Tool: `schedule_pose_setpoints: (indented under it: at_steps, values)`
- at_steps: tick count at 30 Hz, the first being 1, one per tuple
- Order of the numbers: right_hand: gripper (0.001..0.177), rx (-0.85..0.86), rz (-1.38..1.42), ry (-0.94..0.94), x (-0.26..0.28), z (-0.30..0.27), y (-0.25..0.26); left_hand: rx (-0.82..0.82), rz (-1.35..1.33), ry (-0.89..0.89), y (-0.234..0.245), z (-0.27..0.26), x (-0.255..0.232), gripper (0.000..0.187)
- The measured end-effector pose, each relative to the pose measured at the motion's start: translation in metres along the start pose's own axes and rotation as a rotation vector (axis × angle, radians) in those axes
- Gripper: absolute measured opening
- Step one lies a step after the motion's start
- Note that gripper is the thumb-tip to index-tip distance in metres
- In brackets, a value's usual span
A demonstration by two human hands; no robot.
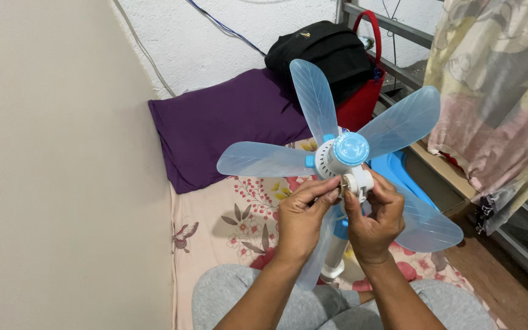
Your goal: The person assembles a portable fan by attaching the blade hub to the motor, securing the blades, and connecting the stand pole and base. The person handles the fan head, blades, pole, and base components by hand.
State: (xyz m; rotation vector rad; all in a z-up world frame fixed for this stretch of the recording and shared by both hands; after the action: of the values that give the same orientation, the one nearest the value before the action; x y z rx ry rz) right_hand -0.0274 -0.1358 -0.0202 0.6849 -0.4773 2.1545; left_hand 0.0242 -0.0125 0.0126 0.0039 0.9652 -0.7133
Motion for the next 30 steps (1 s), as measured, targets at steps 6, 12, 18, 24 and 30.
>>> schedule_pose_setpoints:
  at_steps: [6, 12, 18, 24, 30]
  values:
    - [0.036, -0.002, 0.051, -0.038, -0.008, -0.006, 0.003, 0.019, 0.080, -0.068, -0.004, 0.000, 0.000, 0.025]
    - [0.048, 0.047, 0.205, -0.013, 0.003, -0.005, 0.004, -0.038, 0.029, -0.078, -0.008, -0.003, 0.010, 0.023]
    - [0.046, -0.006, 0.031, -0.186, 0.017, -0.004, 0.010, 0.018, 0.001, -0.090, -0.005, -0.001, 0.010, 0.021]
    - [0.042, -0.027, 0.051, -0.125, 0.015, -0.005, 0.015, 0.265, 0.219, -0.184, 0.002, 0.008, -0.016, 0.026]
    - [0.044, 0.061, 0.145, -0.150, 0.009, -0.008, 0.019, 0.579, 0.897, -0.869, -0.002, 0.062, -0.082, 0.091]
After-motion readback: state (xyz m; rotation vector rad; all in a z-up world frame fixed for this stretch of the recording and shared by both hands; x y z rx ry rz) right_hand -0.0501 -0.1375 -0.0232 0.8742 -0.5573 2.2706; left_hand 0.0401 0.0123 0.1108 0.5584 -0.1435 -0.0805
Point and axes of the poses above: each hand's wrist, its own z-axis towards the middle knuckle, its own y-axis out of the back of the hand, x = y × z, the point moved 3 cm from there along z, towards the middle knuckle, and after that the axes turned 12 degrees about -y, right-handed, at the moved point
